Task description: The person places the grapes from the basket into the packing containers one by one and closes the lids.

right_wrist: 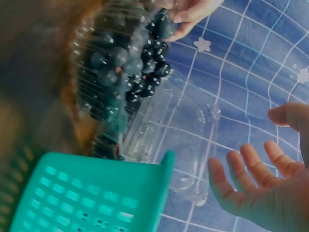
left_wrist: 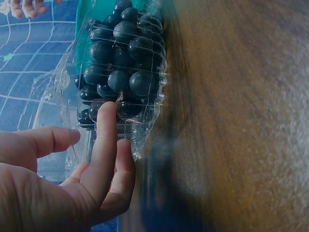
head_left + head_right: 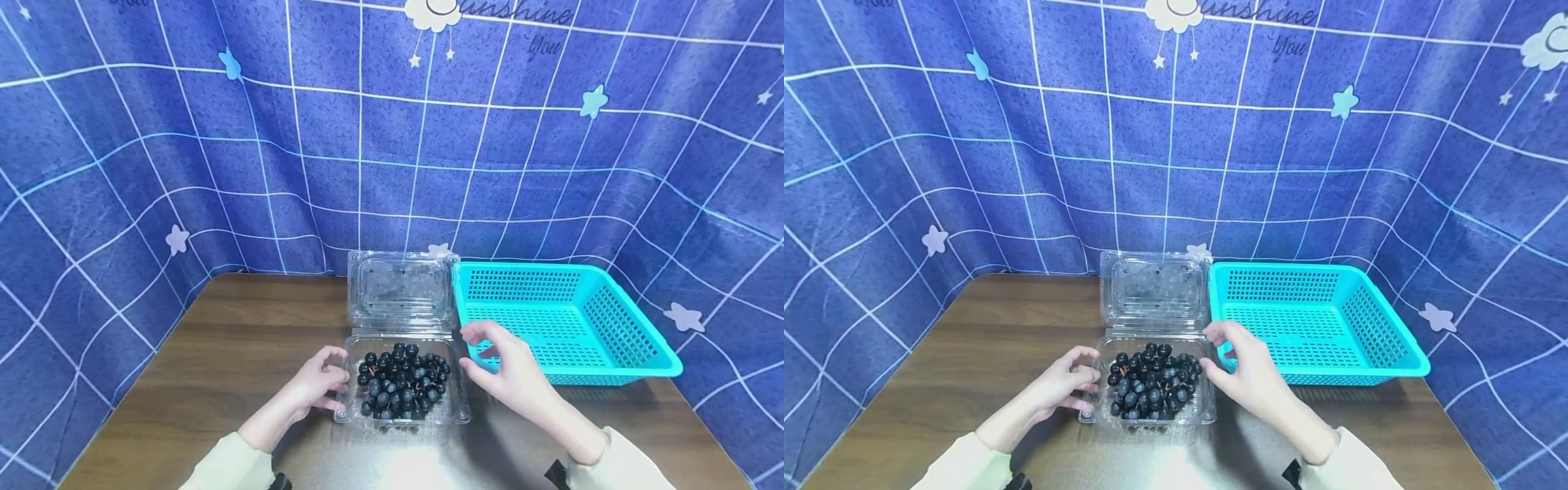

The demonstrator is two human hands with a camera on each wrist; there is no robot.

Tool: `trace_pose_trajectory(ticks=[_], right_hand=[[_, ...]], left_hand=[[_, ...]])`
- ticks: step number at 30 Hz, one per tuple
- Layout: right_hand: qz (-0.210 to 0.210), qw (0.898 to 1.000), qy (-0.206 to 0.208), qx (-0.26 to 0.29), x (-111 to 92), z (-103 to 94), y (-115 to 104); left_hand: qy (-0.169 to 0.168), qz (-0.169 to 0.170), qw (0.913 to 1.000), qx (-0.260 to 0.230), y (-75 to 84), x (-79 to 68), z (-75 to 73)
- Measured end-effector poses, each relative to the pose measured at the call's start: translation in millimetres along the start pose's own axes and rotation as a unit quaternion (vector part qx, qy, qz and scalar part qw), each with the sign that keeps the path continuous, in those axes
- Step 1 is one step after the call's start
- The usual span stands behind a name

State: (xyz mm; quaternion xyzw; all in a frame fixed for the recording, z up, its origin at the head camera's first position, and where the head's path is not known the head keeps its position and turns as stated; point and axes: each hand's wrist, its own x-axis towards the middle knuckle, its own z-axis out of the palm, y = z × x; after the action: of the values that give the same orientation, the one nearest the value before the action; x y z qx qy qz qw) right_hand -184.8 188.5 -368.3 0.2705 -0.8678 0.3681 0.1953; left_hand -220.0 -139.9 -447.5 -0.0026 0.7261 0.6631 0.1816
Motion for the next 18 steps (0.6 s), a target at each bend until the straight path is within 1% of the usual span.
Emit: trace_pose_trajectory(ticks=[4,8,15,18], right_hand=[[0.027,0.999,-0.001,0.045,-7.2,1.2,1.1],[0.051,0.995,-0.002,0.087,-14.3,2.7,3.5],[0.102,0.984,-0.018,0.147,-26.2,2.3,4.5],[0.108,0.980,-0.027,0.164,-29.6,0.7,4.5]], left_hand=[[0.001,0.001,1.0000,0.000,0.1,-0.5,0.0],[0.002,0.002,1.0000,0.001,0.7,-1.3,0.6],[0.005,0.001,1.0000,0.007,1.0,-1.5,0.7],[0.007,-0.001,1.0000,0.006,-0.1,-0.9,0.6]])
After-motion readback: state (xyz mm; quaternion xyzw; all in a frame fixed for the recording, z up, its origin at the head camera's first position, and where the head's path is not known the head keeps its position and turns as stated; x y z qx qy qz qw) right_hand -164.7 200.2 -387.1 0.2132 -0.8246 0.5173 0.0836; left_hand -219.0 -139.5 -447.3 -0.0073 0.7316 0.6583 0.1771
